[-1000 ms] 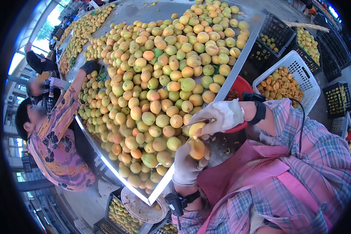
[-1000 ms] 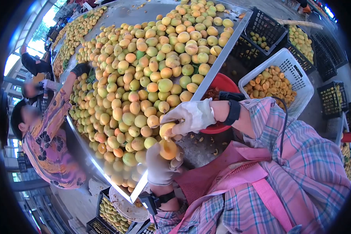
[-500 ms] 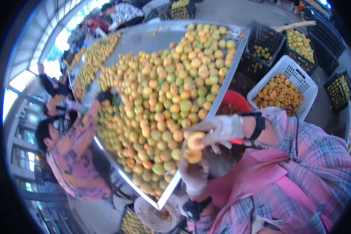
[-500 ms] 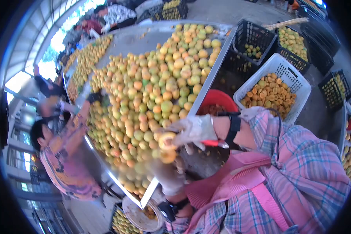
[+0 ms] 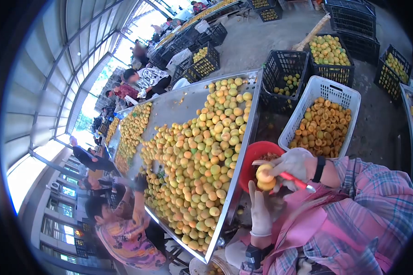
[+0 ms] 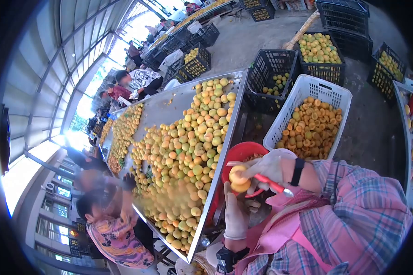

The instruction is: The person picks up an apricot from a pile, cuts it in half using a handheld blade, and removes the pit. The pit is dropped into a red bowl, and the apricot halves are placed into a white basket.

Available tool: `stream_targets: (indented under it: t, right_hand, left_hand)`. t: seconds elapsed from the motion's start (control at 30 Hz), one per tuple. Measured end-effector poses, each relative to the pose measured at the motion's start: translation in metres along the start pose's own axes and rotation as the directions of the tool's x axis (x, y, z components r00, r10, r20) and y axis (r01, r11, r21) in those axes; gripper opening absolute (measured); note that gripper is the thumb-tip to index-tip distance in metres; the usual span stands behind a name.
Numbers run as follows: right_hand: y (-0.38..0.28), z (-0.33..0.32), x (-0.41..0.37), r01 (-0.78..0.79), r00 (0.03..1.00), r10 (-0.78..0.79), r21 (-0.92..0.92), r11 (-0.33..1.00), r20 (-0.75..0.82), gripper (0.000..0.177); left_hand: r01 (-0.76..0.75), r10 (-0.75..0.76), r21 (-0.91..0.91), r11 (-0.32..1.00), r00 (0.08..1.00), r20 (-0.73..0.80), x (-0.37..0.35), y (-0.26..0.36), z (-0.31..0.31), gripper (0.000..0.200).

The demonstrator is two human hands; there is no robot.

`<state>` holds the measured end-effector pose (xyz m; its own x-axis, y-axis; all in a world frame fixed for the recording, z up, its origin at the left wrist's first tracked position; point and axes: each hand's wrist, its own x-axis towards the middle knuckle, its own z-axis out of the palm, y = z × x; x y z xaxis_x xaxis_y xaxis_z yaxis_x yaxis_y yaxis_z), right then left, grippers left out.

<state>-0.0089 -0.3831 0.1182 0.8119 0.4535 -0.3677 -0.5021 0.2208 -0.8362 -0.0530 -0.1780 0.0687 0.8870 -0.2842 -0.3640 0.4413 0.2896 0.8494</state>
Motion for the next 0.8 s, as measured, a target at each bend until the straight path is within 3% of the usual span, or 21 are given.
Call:
stream_targets:
  t: [0.07,0.13,0.2,0.3,0.37,0.57,0.8]
  right_hand:
    - [0.032,-0.049,0.024,0.204,0.979,-0.204,0.05,0.978,-0.011,0.043]
    - [0.026,-0.09,0.019,0.464,0.868,-0.475,-0.105,0.879,-0.143,0.039]
    - [-0.014,-0.1,-0.02,0.083,0.878,-0.207,-0.29,0.953,-0.431,0.04]
    - [-0.002,-0.151,-0.021,-0.035,0.783,-0.235,-0.419,0.907,-0.575,0.045]
    - [0.007,-0.172,-0.022,-0.208,0.619,-0.397,-0.629,0.749,-0.678,0.047]
    - [0.015,-0.188,-0.026,-0.163,0.638,-0.25,-0.445,0.881,-0.728,0.046]
    - [0.031,-0.198,-0.019,-0.114,0.674,-0.217,-0.39,0.914,-0.706,0.044]
  left_hand:
    - [-0.007,0.007,-0.084,0.996,1.0,0.008,0.003,-0.005,0.006,0.065]
    - [-0.009,0.012,-0.171,0.985,1.0,0.018,0.003,-0.007,0.008,0.068]
    - [0.008,-0.004,-0.108,0.994,0.999,0.036,0.001,-0.009,0.007,0.062]
    - [0.027,-0.025,-0.068,0.997,0.999,0.041,0.003,-0.014,0.005,0.055]
    - [0.035,-0.032,-0.078,0.996,0.998,0.048,0.004,-0.019,0.006,0.051]
    - [0.05,-0.048,-0.071,0.996,0.998,0.032,0.0,-0.021,0.01,0.044]
    - [0.04,-0.042,-0.035,0.999,0.997,-0.061,-0.007,-0.022,0.013,0.04]
